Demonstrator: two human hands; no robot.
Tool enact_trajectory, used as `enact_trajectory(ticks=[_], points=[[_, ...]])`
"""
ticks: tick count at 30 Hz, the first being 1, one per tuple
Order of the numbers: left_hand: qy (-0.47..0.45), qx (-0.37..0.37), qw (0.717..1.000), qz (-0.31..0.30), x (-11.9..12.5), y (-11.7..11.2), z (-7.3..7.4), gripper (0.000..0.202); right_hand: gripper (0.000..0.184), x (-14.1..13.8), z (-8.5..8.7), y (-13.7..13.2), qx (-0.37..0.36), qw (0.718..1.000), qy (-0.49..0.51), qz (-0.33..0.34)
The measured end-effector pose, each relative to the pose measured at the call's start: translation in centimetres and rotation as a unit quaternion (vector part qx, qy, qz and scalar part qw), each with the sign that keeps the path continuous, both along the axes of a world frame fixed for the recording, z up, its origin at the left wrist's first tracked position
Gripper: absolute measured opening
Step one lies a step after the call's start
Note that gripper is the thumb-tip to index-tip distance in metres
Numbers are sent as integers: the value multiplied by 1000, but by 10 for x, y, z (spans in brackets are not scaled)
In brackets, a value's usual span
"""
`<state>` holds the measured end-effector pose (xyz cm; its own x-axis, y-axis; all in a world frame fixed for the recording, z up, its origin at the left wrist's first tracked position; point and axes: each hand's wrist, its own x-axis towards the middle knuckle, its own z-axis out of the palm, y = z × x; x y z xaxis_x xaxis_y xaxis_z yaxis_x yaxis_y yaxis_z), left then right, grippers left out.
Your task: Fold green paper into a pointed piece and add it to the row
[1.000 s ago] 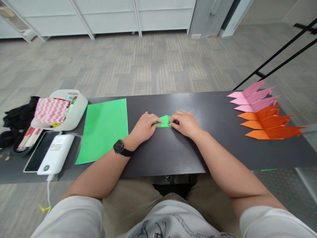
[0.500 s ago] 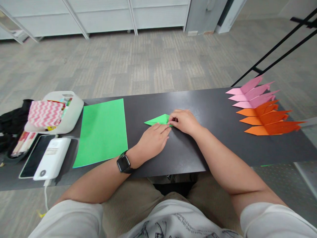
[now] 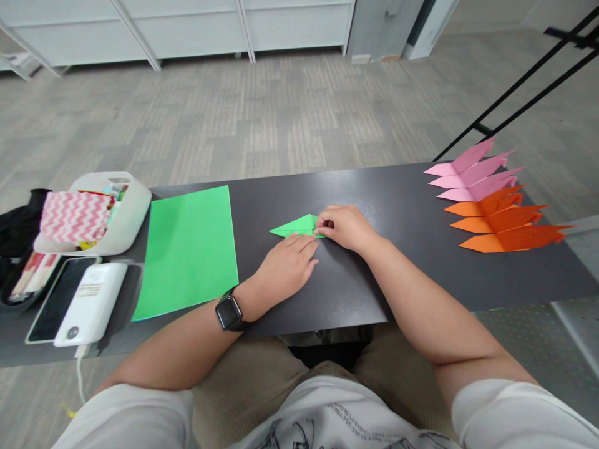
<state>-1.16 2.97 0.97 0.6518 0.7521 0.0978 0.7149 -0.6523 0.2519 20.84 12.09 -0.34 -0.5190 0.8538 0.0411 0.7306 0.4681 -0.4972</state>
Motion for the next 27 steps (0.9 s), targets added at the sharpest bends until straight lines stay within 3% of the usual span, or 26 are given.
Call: enact_trajectory(ticks=[8,12,27], points=[[-12,13,1000,0,-3,2,6,37,9,0,1,-1,7,1000,-2,5],[12,44,999,13,-3,-2,3,39,10,1,-1,-1,8,1000,11,7],[28,37,999,-6,-5,0,-2,37,9,3,1,-1,-6,999,32,9]])
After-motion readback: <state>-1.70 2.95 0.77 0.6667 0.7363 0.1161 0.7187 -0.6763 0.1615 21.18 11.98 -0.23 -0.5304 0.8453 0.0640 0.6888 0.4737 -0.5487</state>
